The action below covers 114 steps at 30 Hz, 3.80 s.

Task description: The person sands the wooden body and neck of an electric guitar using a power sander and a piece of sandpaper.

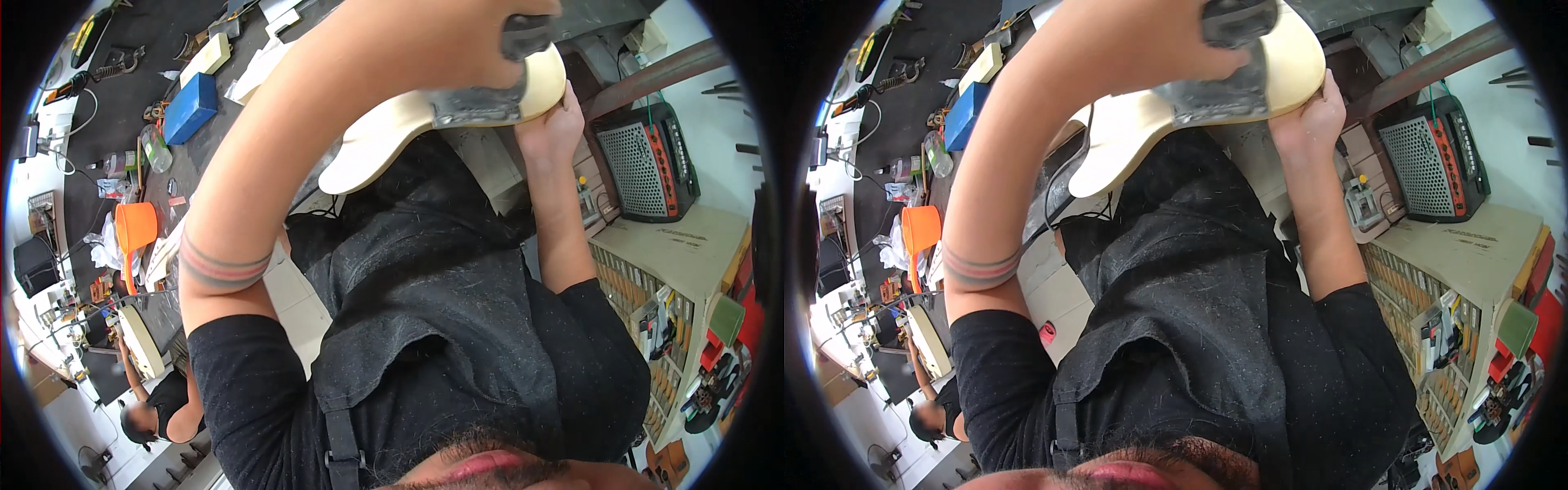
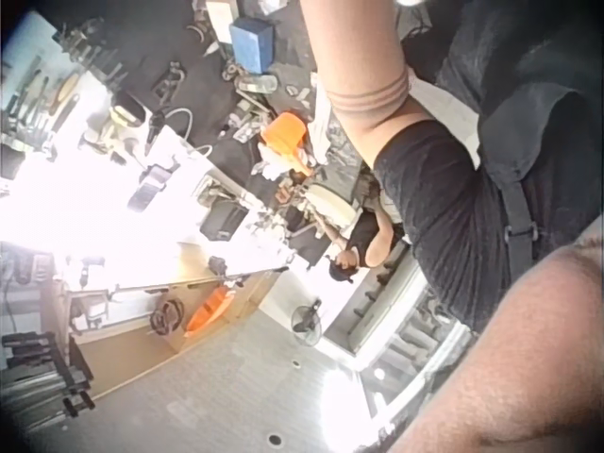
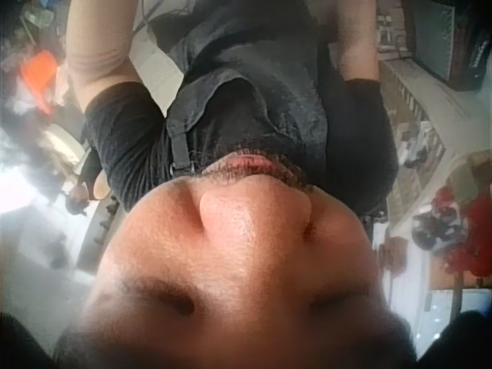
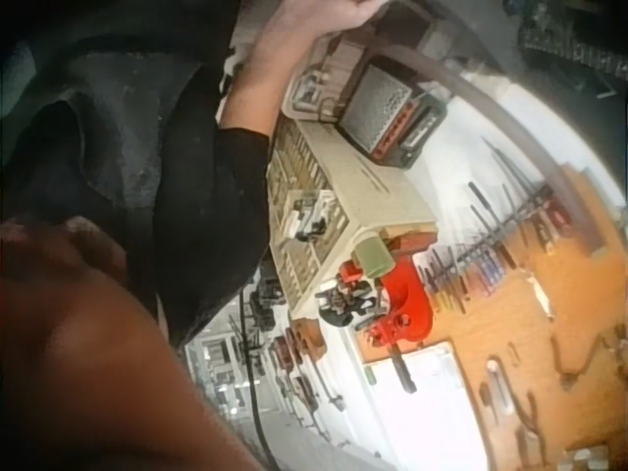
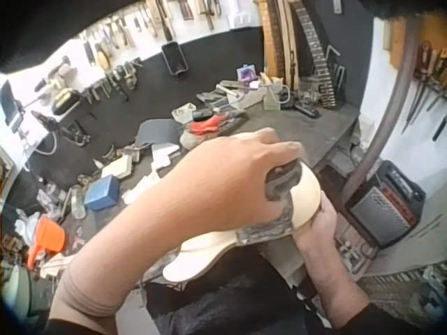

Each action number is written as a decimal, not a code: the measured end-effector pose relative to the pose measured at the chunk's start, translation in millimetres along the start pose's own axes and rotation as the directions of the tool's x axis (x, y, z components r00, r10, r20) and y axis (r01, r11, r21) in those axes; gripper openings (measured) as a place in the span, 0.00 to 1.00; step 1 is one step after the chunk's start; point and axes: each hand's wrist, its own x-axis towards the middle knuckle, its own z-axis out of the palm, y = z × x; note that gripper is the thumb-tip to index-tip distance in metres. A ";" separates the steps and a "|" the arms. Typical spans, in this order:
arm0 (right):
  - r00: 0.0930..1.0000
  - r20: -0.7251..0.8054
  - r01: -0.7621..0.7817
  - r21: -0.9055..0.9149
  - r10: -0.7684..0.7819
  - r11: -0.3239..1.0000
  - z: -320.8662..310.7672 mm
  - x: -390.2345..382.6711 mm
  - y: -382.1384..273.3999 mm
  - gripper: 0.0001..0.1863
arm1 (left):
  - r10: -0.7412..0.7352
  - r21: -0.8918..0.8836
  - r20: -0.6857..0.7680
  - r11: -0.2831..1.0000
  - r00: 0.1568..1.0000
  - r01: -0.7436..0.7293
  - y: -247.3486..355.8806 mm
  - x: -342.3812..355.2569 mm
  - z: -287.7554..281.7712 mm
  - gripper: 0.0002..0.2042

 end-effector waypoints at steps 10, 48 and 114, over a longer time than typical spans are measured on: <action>0.998 0.056 0.008 0.028 -0.009 1.000 -9.2 7.6 2.9 0.28 | -0.298 0.112 0.068 0.951 0.952 0.289 -17.9 -78.4 -50.6 0.34; 0.996 0.051 -0.066 -0.060 0.069 0.996 -6.9 0.0 -14.4 0.31 | -0.356 0.168 0.054 0.924 0.933 0.343 -101.3 17.8 -14.8 0.33; 0.989 0.138 0.071 -0.725 0.043 0.685 26.6 29.8 -48.3 0.37 | -0.517 0.332 -0.391 0.693 0.762 0.640 67.0 -288.4 -221.5 0.38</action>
